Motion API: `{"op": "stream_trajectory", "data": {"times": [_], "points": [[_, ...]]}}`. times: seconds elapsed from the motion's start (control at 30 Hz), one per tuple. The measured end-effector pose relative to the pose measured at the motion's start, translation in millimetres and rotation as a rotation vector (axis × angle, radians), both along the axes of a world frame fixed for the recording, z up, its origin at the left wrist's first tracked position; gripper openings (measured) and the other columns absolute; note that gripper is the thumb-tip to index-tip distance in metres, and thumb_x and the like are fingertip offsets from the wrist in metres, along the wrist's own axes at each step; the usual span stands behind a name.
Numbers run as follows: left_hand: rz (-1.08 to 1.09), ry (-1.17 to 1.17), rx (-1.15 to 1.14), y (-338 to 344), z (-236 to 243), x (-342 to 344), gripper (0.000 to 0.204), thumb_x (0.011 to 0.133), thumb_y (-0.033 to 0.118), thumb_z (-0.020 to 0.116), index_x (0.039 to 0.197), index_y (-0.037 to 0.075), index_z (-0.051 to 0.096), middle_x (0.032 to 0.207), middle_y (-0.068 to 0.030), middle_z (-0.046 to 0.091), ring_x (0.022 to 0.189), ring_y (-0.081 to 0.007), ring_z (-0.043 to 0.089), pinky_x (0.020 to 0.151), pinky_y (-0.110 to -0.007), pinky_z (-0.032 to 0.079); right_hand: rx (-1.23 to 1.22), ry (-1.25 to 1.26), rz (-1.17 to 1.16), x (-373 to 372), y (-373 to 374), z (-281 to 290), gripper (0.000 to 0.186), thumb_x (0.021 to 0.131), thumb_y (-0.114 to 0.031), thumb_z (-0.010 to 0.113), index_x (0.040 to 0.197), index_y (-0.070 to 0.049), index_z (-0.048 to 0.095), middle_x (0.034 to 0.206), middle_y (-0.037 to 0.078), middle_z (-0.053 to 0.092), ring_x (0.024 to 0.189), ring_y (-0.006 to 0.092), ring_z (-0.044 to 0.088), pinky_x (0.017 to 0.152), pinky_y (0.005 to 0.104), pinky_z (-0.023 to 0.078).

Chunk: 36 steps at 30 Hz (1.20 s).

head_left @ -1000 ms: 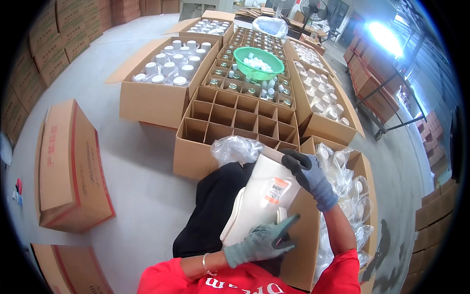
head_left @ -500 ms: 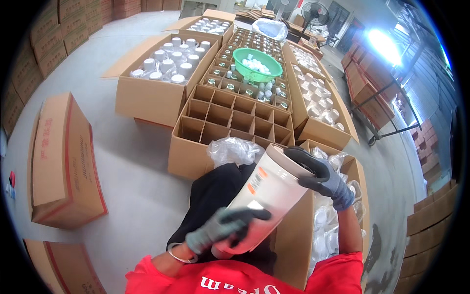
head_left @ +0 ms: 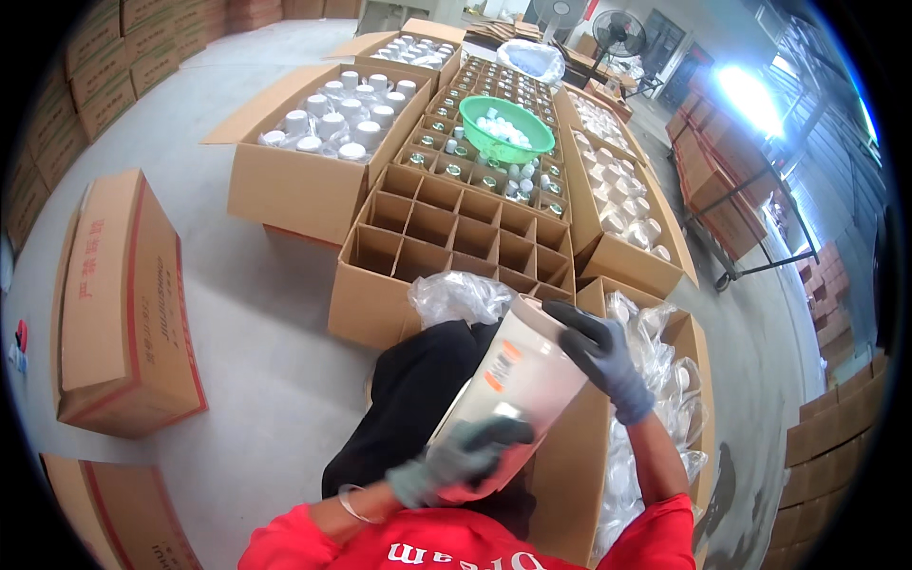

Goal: The person sits on the floor in a warehouse and repeatedly assembles white kitchen appliances. They place a lid on the appliance body, wrap the unit in a clear plastic bag, and place it into a cardboard box. The process is repeated for multiple units throughout the video.

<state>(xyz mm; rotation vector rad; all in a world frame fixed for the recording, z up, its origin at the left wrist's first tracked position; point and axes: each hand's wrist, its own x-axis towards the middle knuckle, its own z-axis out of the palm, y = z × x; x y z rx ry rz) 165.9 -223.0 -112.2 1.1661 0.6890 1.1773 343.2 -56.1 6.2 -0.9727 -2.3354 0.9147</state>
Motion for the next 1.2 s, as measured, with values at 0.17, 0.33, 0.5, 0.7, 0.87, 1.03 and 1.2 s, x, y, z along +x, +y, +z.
{"op": "stream_trajectory", "data": {"times": [0.17,0.33,0.5,0.7,0.87,1.03,1.2], "points": [[0.249,0.656,0.431,0,15,83,0.049,0.092,0.024,0.060,0.138,0.008,0.050,0.091,-0.0165,0.065,0.071,-0.0301,0.064,0.064,-0.040,0.051,0.156,-0.129,-0.186,5,7,-20,0.038,0.090,-0.035,0.064,0.111,-0.003,0.069,0.094,0.018,0.071,0.084,0.0270,0.071,0.076,0.0353,0.052],[-0.175,-0.051,-0.016,13,13,-15,0.033,0.095,0.014,0.054,0.126,0.005,0.061,0.077,-0.0047,0.063,0.063,-0.0136,0.058,0.060,-0.029,0.049,0.160,-0.007,0.128,21,6,16,0.049,0.089,-0.036,0.063,0.120,0.002,0.063,0.109,0.019,0.069,0.102,0.0325,0.066,0.090,0.0366,0.049],[-0.124,-0.200,-0.318,8,14,-20,0.032,0.090,0.003,0.048,0.116,-0.002,0.066,0.074,-0.0001,0.062,0.051,-0.0048,0.051,0.048,-0.020,0.046,0.097,0.181,0.062,24,0,-21,0.052,0.094,-0.041,0.054,0.118,0.004,0.063,0.113,0.020,0.068,0.106,0.0307,0.065,0.092,0.0369,0.049],[-0.036,-0.102,-0.237,-4,27,22,0.043,0.093,0.005,0.057,0.136,0.002,0.054,0.080,0.0005,0.063,0.069,-0.0026,0.056,0.062,-0.020,0.047,0.023,0.115,-0.155,26,0,-22,0.045,0.103,-0.033,0.039,0.111,0.002,0.065,0.104,0.016,0.070,0.093,0.0276,0.068,0.085,0.0340,0.052],[0.015,-0.143,-0.358,13,23,-32,0.066,0.097,0.011,0.058,0.154,0.015,0.027,0.068,0.0017,0.056,0.052,-0.0048,0.050,0.048,-0.023,0.043,-0.350,-0.038,-0.016,36,33,8,0.034,0.099,-0.027,0.055,0.113,0.001,0.067,0.100,0.006,0.070,0.090,0.0124,0.063,0.081,0.0286,0.051],[0.063,0.023,-0.268,10,6,-17,0.068,0.093,0.010,0.062,0.153,0.010,0.029,0.059,0.0003,0.056,0.049,-0.0059,0.051,0.047,-0.026,0.043,-0.260,-0.427,0.110,31,72,6,0.034,0.089,-0.030,0.067,0.103,0.000,0.068,0.087,0.009,0.070,0.077,0.0144,0.062,0.073,0.0317,0.051],[0.180,0.177,-0.133,14,0,-22,0.050,0.099,0.014,0.053,0.148,0.010,0.040,0.070,-0.0010,0.061,0.057,-0.0054,0.053,0.054,-0.024,0.046,-0.216,-0.545,0.022,24,79,-5,0.033,0.088,-0.032,0.067,0.098,-0.001,0.067,0.080,0.008,0.069,0.073,0.0142,0.061,0.068,0.0322,0.050]]}}
